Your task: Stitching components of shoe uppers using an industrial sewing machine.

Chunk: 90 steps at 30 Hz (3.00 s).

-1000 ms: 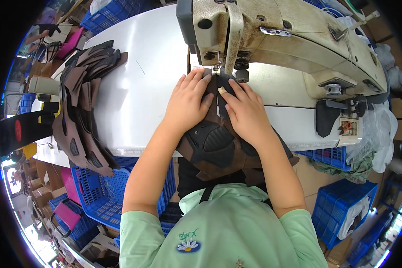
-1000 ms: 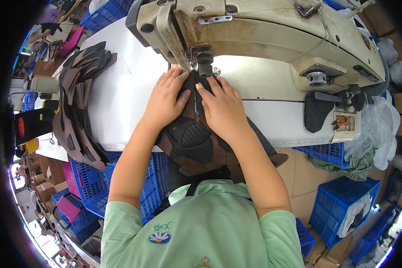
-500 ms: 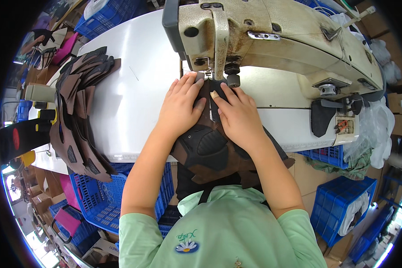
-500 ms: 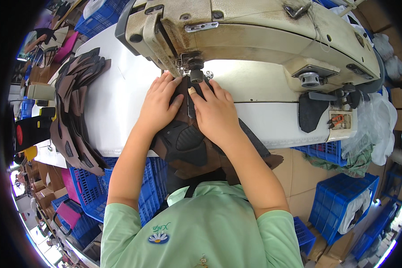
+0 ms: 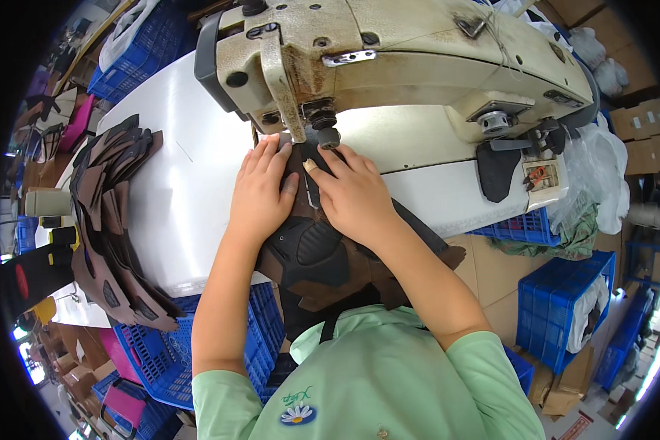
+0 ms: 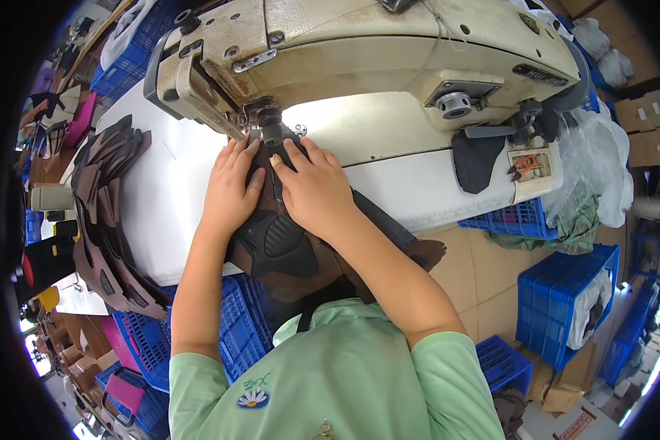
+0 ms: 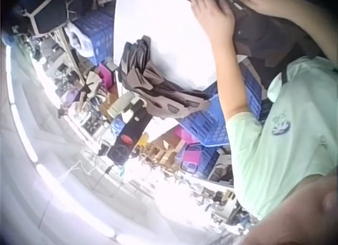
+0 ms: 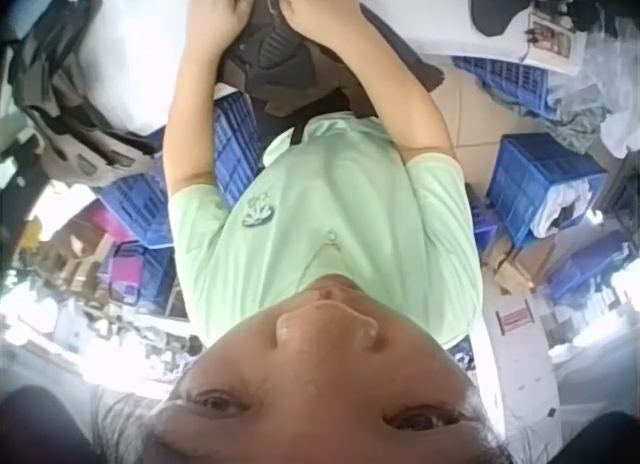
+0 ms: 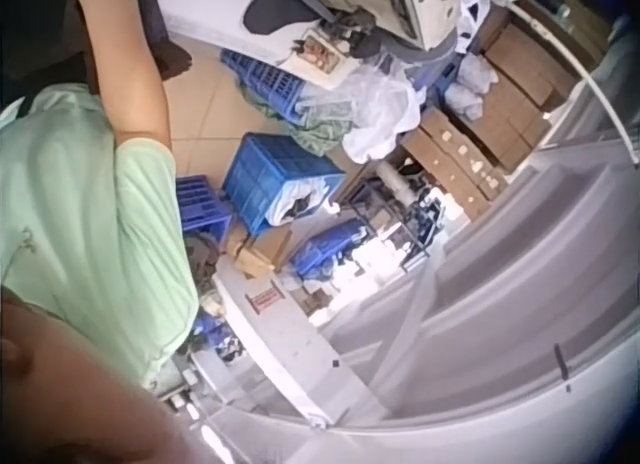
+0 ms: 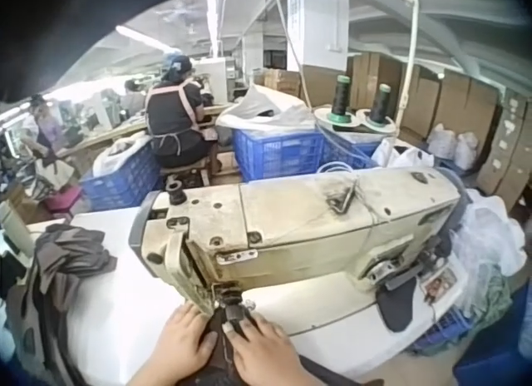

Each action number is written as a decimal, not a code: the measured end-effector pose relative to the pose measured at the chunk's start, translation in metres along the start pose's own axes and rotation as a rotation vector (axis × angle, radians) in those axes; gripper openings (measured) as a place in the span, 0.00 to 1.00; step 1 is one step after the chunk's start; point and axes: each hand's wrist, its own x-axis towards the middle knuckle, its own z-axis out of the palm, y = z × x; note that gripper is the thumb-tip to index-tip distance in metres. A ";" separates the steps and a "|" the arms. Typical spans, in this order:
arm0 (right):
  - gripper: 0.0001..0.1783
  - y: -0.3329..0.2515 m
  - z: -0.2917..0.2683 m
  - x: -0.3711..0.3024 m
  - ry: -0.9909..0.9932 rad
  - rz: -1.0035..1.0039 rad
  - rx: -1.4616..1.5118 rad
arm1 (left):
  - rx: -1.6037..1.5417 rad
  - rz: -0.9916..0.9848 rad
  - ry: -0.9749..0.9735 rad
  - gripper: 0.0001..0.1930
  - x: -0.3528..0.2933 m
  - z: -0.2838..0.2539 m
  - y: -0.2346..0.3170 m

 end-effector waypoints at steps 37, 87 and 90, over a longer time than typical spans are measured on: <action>0.26 -0.001 0.003 0.000 0.023 0.010 -0.014 | 0.042 0.034 0.012 0.22 0.005 0.004 0.001; 0.14 0.023 -0.002 0.030 -0.003 0.012 0.274 | 0.117 -0.117 0.117 0.24 0.016 0.017 -0.006; 0.15 0.028 -0.010 0.030 -0.052 0.000 0.335 | 0.073 -0.087 0.192 0.20 0.015 0.017 -0.007</action>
